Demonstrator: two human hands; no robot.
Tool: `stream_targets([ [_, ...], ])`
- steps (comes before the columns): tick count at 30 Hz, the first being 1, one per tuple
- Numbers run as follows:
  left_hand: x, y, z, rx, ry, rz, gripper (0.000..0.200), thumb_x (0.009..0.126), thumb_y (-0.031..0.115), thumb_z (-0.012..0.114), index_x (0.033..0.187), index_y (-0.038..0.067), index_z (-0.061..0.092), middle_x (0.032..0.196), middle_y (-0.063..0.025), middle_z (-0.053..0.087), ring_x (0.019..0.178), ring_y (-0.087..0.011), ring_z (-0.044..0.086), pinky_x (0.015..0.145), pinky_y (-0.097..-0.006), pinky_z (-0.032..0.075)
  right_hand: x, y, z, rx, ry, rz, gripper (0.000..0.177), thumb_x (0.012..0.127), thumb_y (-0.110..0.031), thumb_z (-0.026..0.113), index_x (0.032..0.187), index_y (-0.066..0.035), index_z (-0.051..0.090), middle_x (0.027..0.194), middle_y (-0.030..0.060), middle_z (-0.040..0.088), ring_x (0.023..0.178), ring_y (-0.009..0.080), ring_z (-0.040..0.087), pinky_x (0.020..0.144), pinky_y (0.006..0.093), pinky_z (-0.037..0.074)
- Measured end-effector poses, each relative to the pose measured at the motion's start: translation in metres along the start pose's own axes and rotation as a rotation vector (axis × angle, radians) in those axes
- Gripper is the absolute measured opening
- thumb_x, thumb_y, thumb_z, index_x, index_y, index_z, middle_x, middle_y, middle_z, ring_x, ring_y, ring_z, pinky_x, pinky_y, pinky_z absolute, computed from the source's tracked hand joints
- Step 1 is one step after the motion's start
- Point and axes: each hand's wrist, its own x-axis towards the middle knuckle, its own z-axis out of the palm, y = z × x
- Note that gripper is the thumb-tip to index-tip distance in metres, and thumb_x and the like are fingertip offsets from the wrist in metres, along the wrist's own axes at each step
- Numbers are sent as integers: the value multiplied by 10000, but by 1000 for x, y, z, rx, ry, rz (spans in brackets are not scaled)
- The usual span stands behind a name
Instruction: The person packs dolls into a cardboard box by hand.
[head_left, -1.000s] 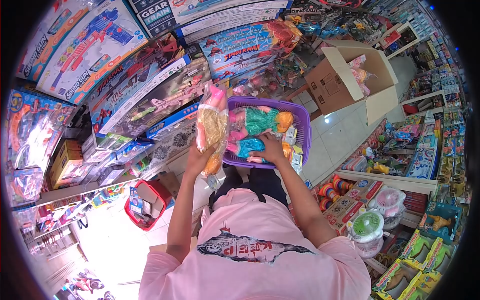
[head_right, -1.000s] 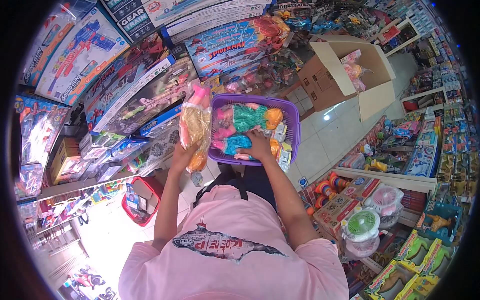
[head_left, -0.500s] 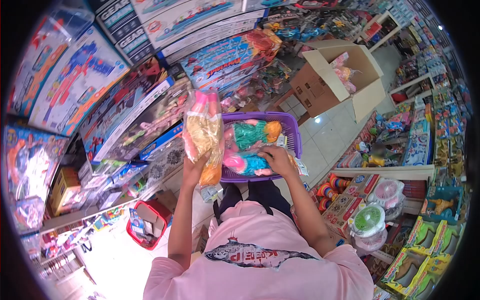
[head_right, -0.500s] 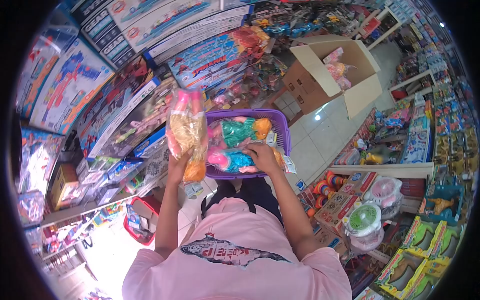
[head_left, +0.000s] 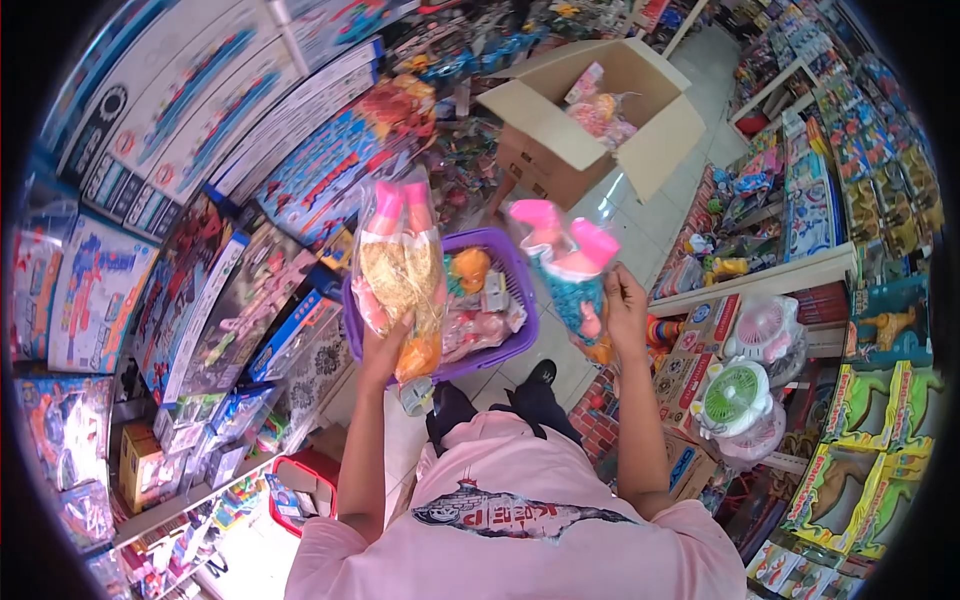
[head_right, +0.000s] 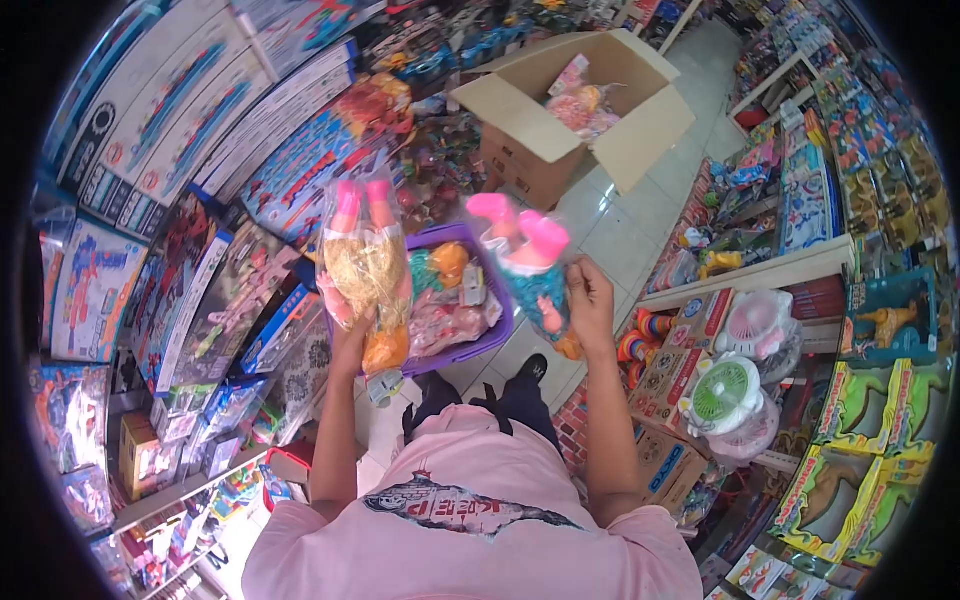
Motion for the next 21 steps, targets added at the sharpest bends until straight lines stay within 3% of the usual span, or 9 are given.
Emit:
stream_targets([
  [2,-1,-2,35,11,-23,22,556,925,226,672,1373,-19,454,1318,-91,556,1194,-192,525,1021,-343,406,0,27,-30,49,84,26,236,1037,-179,493,903,3,562,833,-22,545,800,65,507,747,244,447],
  [4,1,-21,64,-138,-59,-117,550,925,204,662,1382,-15,447,1327,-89,552,1205,-199,523,1023,-346,408,-2,51,-64,594,151,164,150,1017,-133,512,1062,-26,606,977,-10,613,869,71,557,804,225,456],
  [9,10,-57,143,-245,-66,-220,564,923,166,643,1408,-8,414,1358,-99,532,1222,-209,525,1035,-365,416,-9,105,-144,799,368,256,329,1021,-238,488,1272,-31,537,1163,61,632,1003,144,615,874,301,511],
  [14,16,-56,234,-240,-118,-178,557,918,116,632,1411,-7,402,1347,-109,536,1228,-220,525,1030,-363,424,4,169,-216,1428,66,229,526,972,-436,485,1259,3,516,1218,129,584,1088,235,576,912,371,492],
  [15,15,-48,254,-235,-124,-182,557,918,116,632,1411,-7,402,1347,-109,536,1228,-220,525,1030,-363,424,11,152,-224,1337,-173,-82,566,966,-476,462,1286,-11,496,1242,131,560,1126,240,543,961,393,466],
  [16,14,-39,273,-206,-150,-122,567,915,116,636,1414,-7,397,1348,-109,534,1227,-220,526,1024,-363,429,7,151,-236,1340,-163,-84,566,966,-476,462,1286,-11,496,1242,131,560,1126,240,543,961,393,466],
  [18,14,-37,297,-174,-185,-63,576,912,116,639,1416,-7,391,1349,-110,532,1226,-220,527,1019,-363,435,-8,156,-259,1273,126,14,617,977,-535,418,1309,-19,484,1279,119,541,1171,249,523,1007,400,435],
  [19,16,-40,306,-190,-161,-87,581,913,124,638,1420,-7,385,1350,-111,531,1224,-222,529,1015,-361,438,-16,172,-270,988,555,103,658,992,-552,391,1354,-7,458,1313,114,527,1207,257,514,1041,401,411],
  [21,18,-42,322,-204,-145,-118,587,914,132,638,1423,-6,380,1351,-112,530,1222,-223,530,1011,-360,441,-16,177,-287,999,685,171,662,999,-551,383,1365,-4,453,1329,105,520,1212,251,516,1046,395,406],
])
